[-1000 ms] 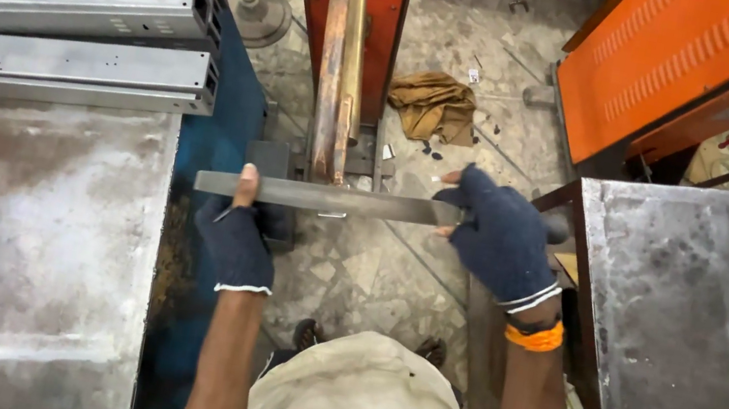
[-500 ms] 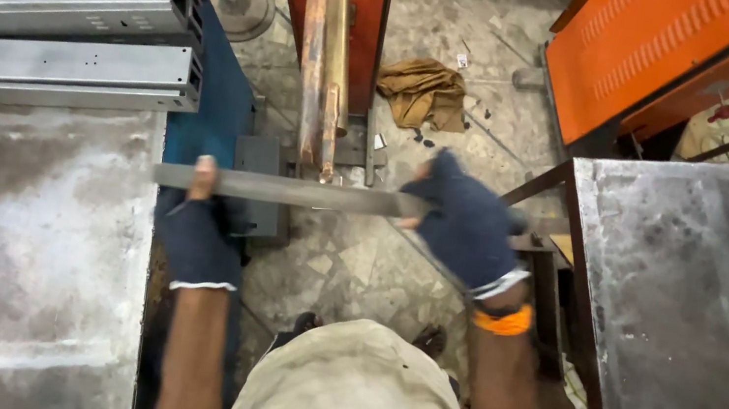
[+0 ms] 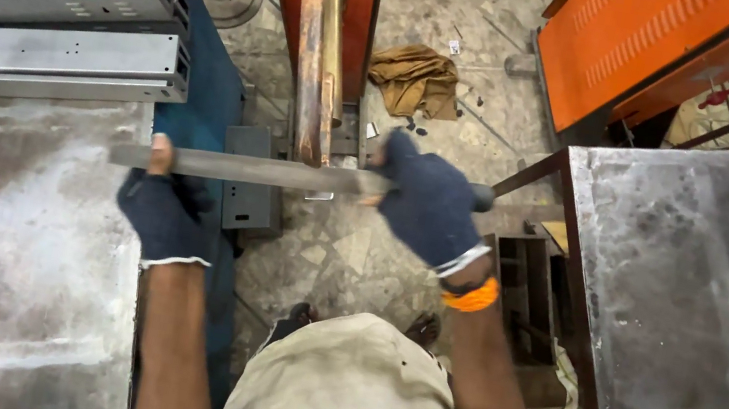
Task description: Spot welding metal components together and using a file to smooth edges in a factory environment.
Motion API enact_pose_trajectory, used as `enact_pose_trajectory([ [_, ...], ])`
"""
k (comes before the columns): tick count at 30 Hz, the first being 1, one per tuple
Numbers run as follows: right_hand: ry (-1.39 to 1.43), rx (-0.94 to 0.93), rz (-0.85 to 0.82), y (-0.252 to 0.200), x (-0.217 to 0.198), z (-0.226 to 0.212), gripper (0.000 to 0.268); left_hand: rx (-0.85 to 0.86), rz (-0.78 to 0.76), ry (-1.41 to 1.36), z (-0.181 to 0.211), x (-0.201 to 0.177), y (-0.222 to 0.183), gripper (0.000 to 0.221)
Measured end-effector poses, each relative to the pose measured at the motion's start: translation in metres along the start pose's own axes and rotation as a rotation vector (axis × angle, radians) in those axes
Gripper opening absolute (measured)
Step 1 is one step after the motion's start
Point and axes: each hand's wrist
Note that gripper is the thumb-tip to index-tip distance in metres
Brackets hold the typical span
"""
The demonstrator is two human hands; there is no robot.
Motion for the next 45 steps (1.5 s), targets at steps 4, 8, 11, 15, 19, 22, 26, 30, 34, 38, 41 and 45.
enact_pose_trajectory([
  [4,-0.055,-0.174,0.162,-0.020,-0.027,0.042,0.045,0.042,-0.153,0.035,-0.019,0.022,-0.034,0.032],
  [8,0.112,0.084,0.038,-0.007,-0.025,0.028,0.031,0.003,-0.114,-0.042,-0.004,0.033,-0.031,0.029],
  [11,-0.017,0.021,0.008,0.003,0.002,-0.003,0.032,-0.043,0.014,-0.038,-0.003,0.003,-0.006,0.035],
  [15,-0.084,0.002,0.055,0.009,-0.002,-0.007,0.035,-0.006,0.004,-0.037,0.005,0.009,-0.005,0.035],
  [19,0.111,-0.053,0.077,-0.005,-0.033,0.031,0.040,-0.042,-0.038,0.005,0.008,0.039,-0.049,0.031],
  [22,0.449,0.253,-0.058,-0.012,-0.040,0.041,0.030,-0.058,-0.152,-0.006,0.010,0.042,-0.063,0.027],
  [26,-0.058,0.003,0.043,-0.003,-0.008,0.013,0.033,-0.060,-0.099,-0.058,0.012,0.006,-0.038,0.027],
  [30,-0.074,-0.153,0.020,-0.004,0.018,-0.021,0.029,-0.120,-0.044,-0.240,0.002,-0.039,-0.012,0.025],
  [34,-0.114,0.052,-0.040,-0.019,-0.006,-0.011,0.030,-0.113,-0.108,-0.190,0.006,-0.013,-0.026,0.019],
  [38,-0.096,0.030,0.079,-0.034,-0.043,0.008,0.040,-0.180,-0.286,-0.057,0.015,0.020,-0.049,0.023],
  [41,-0.072,0.061,0.087,-0.026,-0.041,0.003,0.038,-0.223,-0.319,-0.017,0.007,0.020,-0.036,0.027],
  [45,-0.275,-0.042,0.076,-0.003,-0.007,-0.042,0.029,-0.228,-0.197,-0.053,0.007,-0.016,0.002,0.025],
])
Point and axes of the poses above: each hand's wrist, its own y-axis towards the middle knuckle, its own x-axis out of the palm, z = x × y, and after that the axes turned 4 degrees about -z, right-handed
